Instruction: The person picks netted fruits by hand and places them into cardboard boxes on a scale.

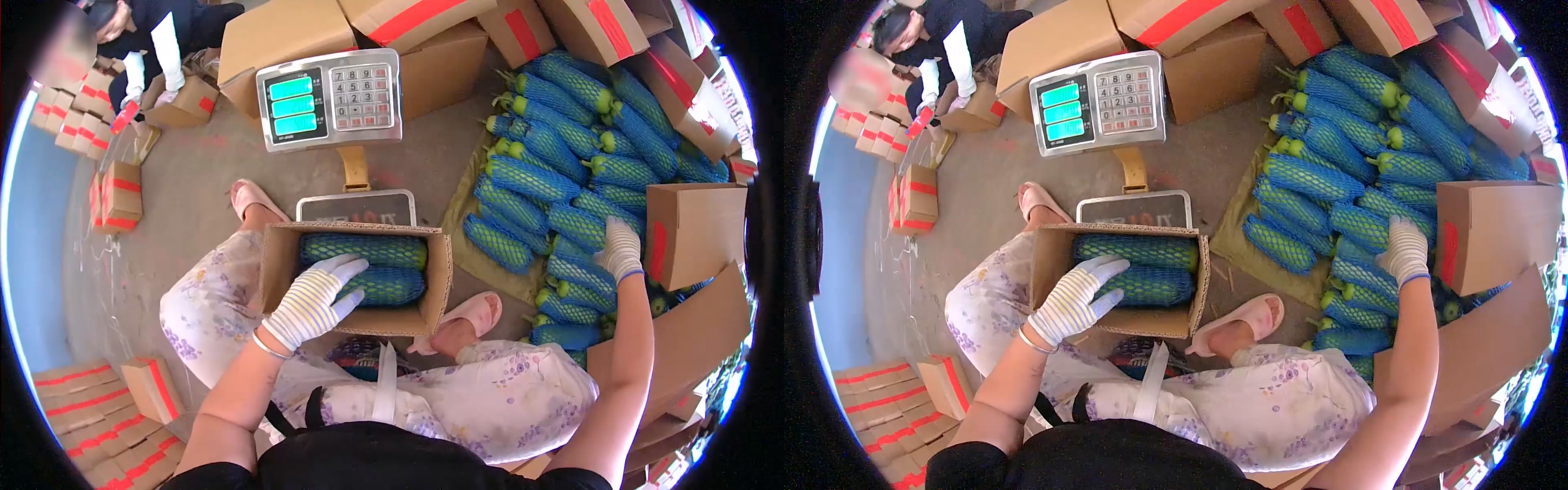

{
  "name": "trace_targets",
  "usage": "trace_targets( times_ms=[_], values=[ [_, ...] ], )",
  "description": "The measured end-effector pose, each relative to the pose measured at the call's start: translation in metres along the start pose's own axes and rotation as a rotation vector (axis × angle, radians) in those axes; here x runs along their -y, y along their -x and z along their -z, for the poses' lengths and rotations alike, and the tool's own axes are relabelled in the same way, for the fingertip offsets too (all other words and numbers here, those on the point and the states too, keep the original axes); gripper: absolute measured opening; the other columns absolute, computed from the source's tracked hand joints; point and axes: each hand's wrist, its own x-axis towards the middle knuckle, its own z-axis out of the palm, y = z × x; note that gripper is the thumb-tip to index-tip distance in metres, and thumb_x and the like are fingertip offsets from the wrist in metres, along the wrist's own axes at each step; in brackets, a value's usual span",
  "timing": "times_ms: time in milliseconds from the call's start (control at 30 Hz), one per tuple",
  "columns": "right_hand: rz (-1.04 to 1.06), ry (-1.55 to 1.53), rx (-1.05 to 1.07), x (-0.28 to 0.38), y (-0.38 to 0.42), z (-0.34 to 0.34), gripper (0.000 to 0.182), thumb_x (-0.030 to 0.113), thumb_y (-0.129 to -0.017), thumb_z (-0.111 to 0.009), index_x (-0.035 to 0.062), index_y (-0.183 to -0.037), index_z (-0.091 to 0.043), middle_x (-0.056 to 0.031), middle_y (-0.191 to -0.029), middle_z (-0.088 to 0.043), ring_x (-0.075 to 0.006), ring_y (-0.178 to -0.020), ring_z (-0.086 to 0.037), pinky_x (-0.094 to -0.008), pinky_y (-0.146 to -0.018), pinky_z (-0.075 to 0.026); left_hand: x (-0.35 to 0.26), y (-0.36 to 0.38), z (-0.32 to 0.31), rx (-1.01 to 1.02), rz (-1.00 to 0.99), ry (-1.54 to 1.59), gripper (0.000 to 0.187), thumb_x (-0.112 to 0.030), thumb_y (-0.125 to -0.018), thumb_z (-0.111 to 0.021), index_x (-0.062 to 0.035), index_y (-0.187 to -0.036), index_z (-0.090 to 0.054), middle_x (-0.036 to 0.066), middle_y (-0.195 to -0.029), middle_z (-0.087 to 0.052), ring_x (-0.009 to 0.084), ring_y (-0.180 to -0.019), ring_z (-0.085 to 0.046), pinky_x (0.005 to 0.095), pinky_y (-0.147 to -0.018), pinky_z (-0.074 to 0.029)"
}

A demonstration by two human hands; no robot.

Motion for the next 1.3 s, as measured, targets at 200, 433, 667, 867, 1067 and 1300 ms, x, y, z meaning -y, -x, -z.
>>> trace_targets(
  times_ms=[200,433,667,867,1067,1300],
  values=[
    [-0.037,-0.32,-0.168,-0.024,0.068,0.006,0.089,0.029,-0.06,-0.087,-0.0009,-0.133,-0.046,-0.025,-0.127,-0.058,-0.0364,-0.116,-0.059,-0.0412,-0.098,-0.049,0.013,0.008,-0.001,0.123,0.022,-0.181,0.05,-0.022,-0.086,-0.067,-0.003,-0.13,-0.054,0.024,-0.132,-0.053,0.0421,-0.117,-0.054,0.0457,-0.104,-0.043],
    [0.418,-0.951,-0.37,0.048,0.15,0.067,0.074,0.024,-0.06,-0.083,0.0013,-0.123,-0.053,-0.0203,-0.102,-0.065,-0.0319,-0.095,-0.066,-0.0382,-0.088,-0.051,0.014,0.014,0.007,0.14,-0.05,-0.262,0.038,-0.033,-0.09,-0.06,-0.0015,-0.111,-0.066,0.022,-0.115,-0.064,0.0376,-0.108,-0.059,0.0463,-0.096,-0.045],
    [1.049,-0.698,-0.356,0.218,0.159,0.125,0.06,0.032,-0.065,-0.082,0.0003,-0.11,-0.057,-0.022,-0.098,-0.064,-0.0371,-0.095,-0.064,-0.0457,-0.082,-0.052,-0.018,0.038,0.029,0.199,0.025,-0.185,0.038,-0.034,-0.092,-0.058,-0.0012,-0.11,-0.067,0.02,-0.109,-0.066,0.0374,-0.102,-0.061,0.0453,-0.093,-0.048],
    [1.051,-0.414,-0.411,0.271,0.138,0.094,0.047,0.027,-0.074,-0.076,0.0007,-0.109,-0.059,-0.0204,-0.1,-0.063,-0.0379,-0.095,-0.062,-0.0469,-0.082,-0.051,-0.016,0.059,0.055,0.01,-0.017,-0.015,0.033,-0.016,-0.084,-0.067,-0.0011,-0.114,-0.064,0.02,-0.113,-0.066,0.0377,-0.102,-0.062,0.0441,-0.094,-0.049],
    [0.722,-0.566,-0.525,0.164,0.137,0.098,0.034,0.033,-0.086,-0.066,0.0038,-0.104,-0.064,-0.0205,-0.095,-0.066,-0.04,-0.091,-0.063,-0.0477,-0.079,-0.051,0.013,0.074,0.081,-0.355,0.173,0.006,0.037,-0.008,-0.087,-0.064,-0.0016,-0.123,-0.061,0.018,-0.12,-0.065,0.0338,-0.115,-0.06,0.0405,-0.1,-0.045],
    [0.694,-0.683,0.042,0.162,0.139,0.055,0.056,0.053,-0.092,-0.058,-0.0004,-0.106,-0.067,-0.0245,-0.092,-0.068,-0.0409,-0.087,-0.066,-0.046,-0.079,-0.052,0.041,0.041,0.091,-0.388,0.143,-0.27,0.047,-0.022,-0.089,-0.067,-0.0003,-0.128,-0.052,0.025,-0.111,-0.064,0.0401,-0.105,-0.062,0.0402,-0.093,-0.047]
  ],
)
